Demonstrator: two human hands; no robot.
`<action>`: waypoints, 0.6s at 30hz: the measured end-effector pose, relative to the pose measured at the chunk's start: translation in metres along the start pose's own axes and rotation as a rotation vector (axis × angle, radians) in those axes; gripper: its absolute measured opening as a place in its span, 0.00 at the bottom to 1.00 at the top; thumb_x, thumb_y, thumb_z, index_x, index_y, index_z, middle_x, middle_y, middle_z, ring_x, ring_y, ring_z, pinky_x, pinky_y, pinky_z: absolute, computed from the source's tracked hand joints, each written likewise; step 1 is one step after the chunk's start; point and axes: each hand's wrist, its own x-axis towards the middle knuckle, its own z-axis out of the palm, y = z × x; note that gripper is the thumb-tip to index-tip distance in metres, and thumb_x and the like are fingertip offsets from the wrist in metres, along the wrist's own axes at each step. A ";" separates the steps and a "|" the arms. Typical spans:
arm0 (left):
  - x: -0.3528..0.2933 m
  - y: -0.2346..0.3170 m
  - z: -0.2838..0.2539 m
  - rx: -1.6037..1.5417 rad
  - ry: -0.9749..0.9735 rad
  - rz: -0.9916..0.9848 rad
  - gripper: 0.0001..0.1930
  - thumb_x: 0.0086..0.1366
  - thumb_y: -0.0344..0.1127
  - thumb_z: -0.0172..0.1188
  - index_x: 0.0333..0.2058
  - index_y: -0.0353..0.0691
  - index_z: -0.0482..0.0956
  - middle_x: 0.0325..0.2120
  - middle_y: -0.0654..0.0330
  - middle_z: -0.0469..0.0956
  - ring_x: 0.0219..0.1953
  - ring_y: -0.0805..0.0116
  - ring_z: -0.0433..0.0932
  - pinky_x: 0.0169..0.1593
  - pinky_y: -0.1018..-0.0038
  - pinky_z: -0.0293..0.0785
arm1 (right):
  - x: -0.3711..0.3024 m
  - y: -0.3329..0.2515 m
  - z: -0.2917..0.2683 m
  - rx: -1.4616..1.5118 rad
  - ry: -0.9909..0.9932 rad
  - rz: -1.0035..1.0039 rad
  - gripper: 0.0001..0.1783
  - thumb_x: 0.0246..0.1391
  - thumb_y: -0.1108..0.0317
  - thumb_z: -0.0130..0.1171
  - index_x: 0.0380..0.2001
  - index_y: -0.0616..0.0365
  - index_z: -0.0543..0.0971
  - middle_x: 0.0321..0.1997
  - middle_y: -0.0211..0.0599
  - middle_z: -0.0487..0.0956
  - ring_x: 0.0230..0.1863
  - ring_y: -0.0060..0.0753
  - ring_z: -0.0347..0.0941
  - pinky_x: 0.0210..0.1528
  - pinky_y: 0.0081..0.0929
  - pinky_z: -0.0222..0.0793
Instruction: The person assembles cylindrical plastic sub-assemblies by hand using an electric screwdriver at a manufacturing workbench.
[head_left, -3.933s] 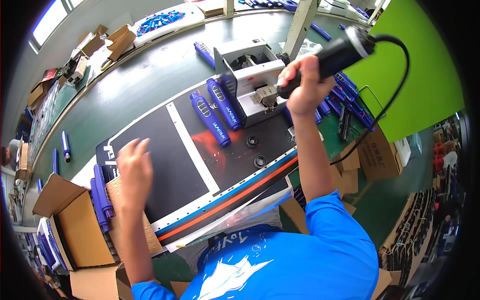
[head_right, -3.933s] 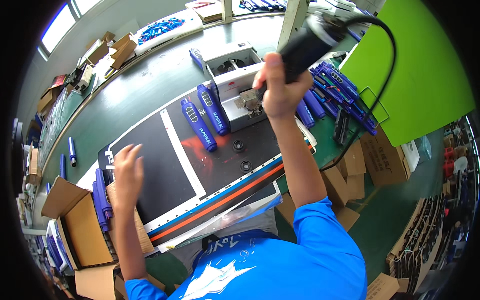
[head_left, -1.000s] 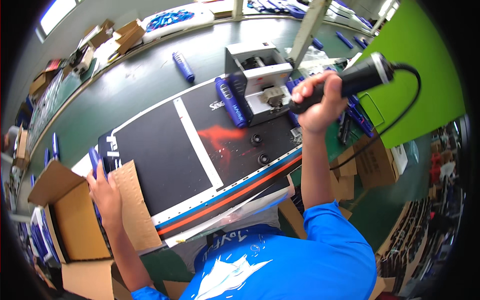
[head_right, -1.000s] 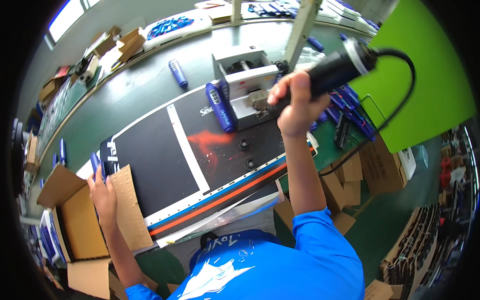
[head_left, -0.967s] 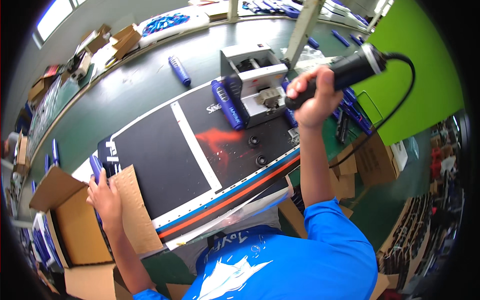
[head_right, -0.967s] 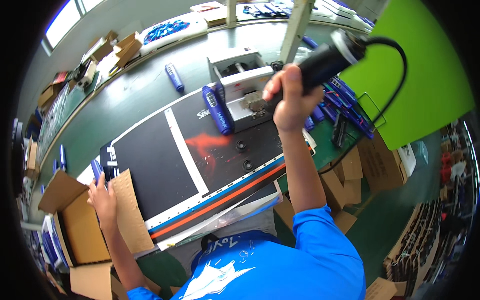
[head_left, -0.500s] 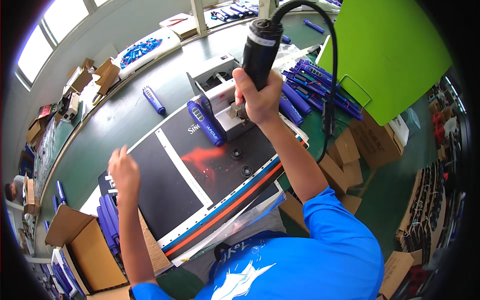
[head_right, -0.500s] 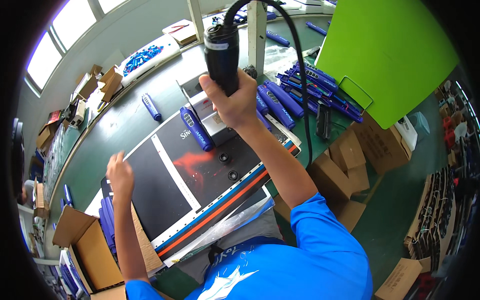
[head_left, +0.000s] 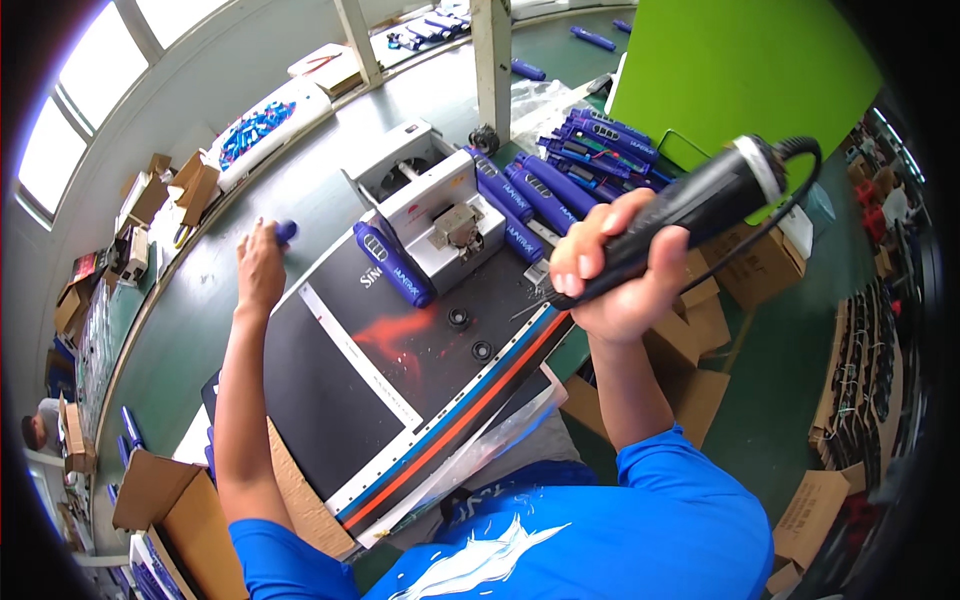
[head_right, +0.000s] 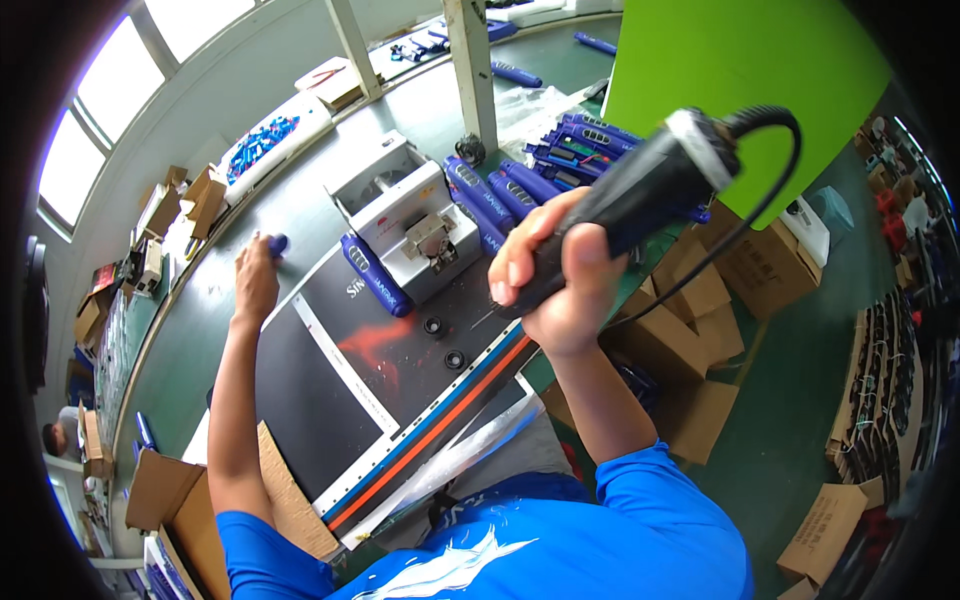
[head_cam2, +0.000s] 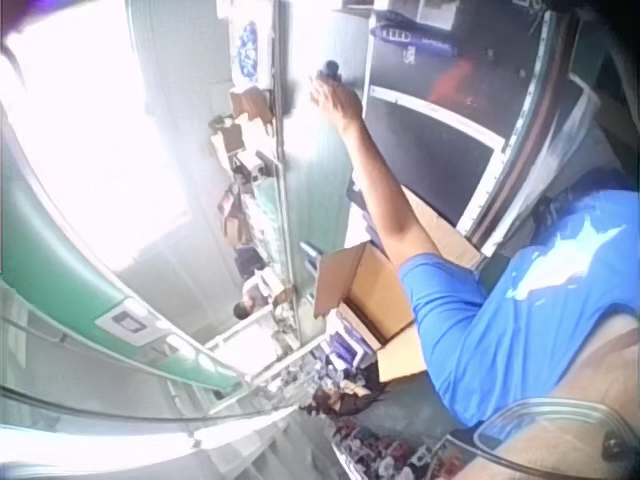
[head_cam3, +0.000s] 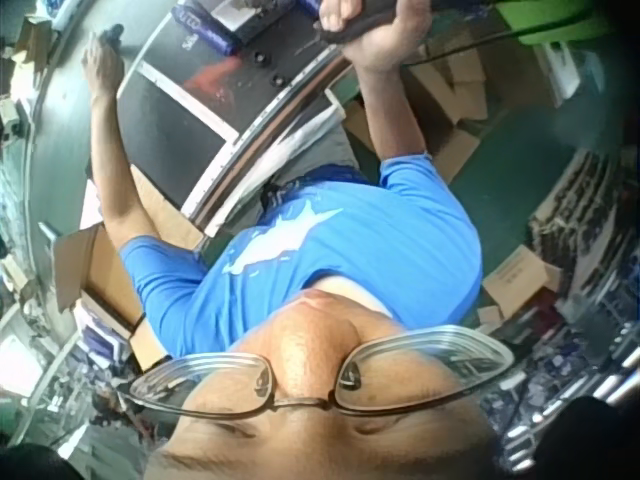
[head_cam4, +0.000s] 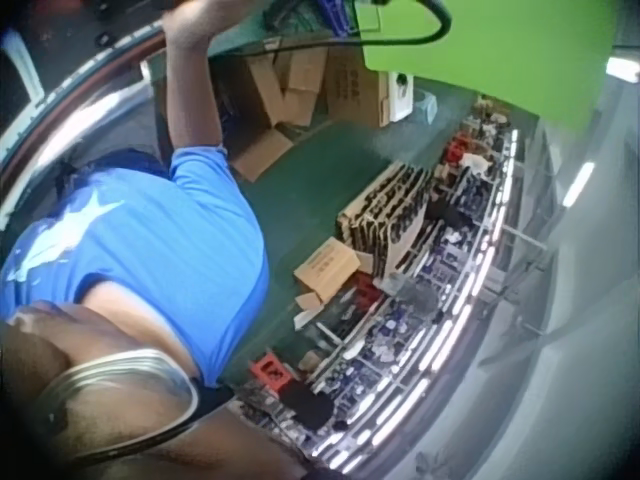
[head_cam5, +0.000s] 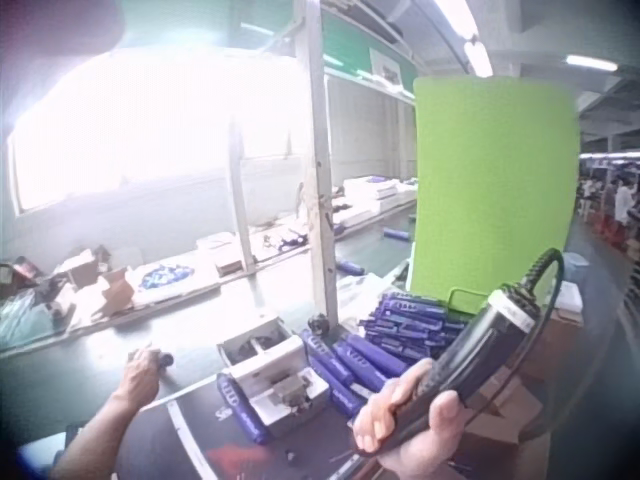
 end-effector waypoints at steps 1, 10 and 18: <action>-0.008 0.004 -0.010 -0.217 -0.049 -0.235 0.14 0.68 0.31 0.53 0.50 0.35 0.65 0.50 0.42 0.74 0.58 0.47 0.70 0.58 0.56 0.64 | -0.004 -0.002 0.002 0.043 0.002 0.020 0.31 0.58 0.37 0.55 0.34 0.58 0.67 0.17 0.37 0.69 0.13 0.31 0.67 0.16 0.28 0.67; -0.118 0.108 -0.167 -2.103 0.368 -0.643 0.29 0.76 0.55 0.34 0.64 0.39 0.54 0.36 0.57 0.68 0.29 0.65 0.75 0.32 0.70 0.77 | -0.031 0.008 0.042 0.358 -0.227 0.164 0.37 0.55 0.27 0.50 0.40 0.56 0.68 0.23 0.32 0.71 0.19 0.28 0.69 0.23 0.27 0.68; -0.190 0.163 -0.177 -2.499 0.712 -0.732 0.29 0.75 0.56 0.31 0.63 0.41 0.58 0.33 0.57 0.70 0.23 0.65 0.75 0.21 0.68 0.76 | -0.080 0.025 0.117 0.486 -0.269 0.200 0.35 0.55 0.33 0.56 0.40 0.56 0.64 0.24 0.33 0.73 0.18 0.27 0.72 0.18 0.24 0.70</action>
